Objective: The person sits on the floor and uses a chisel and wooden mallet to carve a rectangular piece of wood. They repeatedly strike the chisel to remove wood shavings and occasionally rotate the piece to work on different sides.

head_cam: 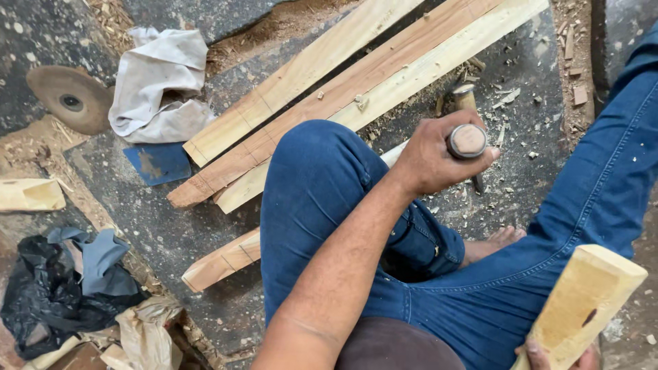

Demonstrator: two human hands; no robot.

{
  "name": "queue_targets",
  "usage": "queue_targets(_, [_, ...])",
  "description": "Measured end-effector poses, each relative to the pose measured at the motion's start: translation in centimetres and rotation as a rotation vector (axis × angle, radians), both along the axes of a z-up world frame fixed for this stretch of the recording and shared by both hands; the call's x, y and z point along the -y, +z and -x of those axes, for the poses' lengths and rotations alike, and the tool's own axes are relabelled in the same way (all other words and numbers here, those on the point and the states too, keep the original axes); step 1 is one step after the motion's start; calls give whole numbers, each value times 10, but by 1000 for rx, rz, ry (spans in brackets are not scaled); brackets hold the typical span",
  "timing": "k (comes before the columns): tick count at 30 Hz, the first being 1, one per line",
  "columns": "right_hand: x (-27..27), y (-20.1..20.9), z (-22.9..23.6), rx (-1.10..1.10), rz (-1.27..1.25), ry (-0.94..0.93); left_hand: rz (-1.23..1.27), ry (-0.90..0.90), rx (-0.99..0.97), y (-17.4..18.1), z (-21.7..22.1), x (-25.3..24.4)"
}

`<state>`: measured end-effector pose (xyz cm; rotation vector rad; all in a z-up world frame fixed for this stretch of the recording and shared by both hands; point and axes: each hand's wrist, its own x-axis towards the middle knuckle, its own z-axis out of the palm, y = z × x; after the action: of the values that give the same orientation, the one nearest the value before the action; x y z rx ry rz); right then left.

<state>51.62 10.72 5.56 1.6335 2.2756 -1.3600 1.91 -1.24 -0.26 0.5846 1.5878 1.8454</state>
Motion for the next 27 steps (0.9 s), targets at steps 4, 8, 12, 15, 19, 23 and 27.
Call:
queue_targets(4, [21,35,71,-71,12,118,-7,-98,-40,-8,2,3])
queue_targets(8, [42,74,160,-331,-148,154,2,-150,-92,-16,-4,-2])
queue_targets(12, [61,118,253,-583,-516,482,-11,-204,-100,-28,-3,-1])
queue_targets(15, [57,134,298,-253,-1021,862,-42,-261,-62,-43,-8,-1])
queue_targets(19, [54,124,341,187,-421,696,-69,-258,-208,-51,-16,-2])
queue_targets(23, [51,145,337,-50,-559,790,-32,-302,10,-50,-9,6])
queue_targets(27, [44,152,322,-505,-706,734,-121,-343,141,-42,-28,-10])
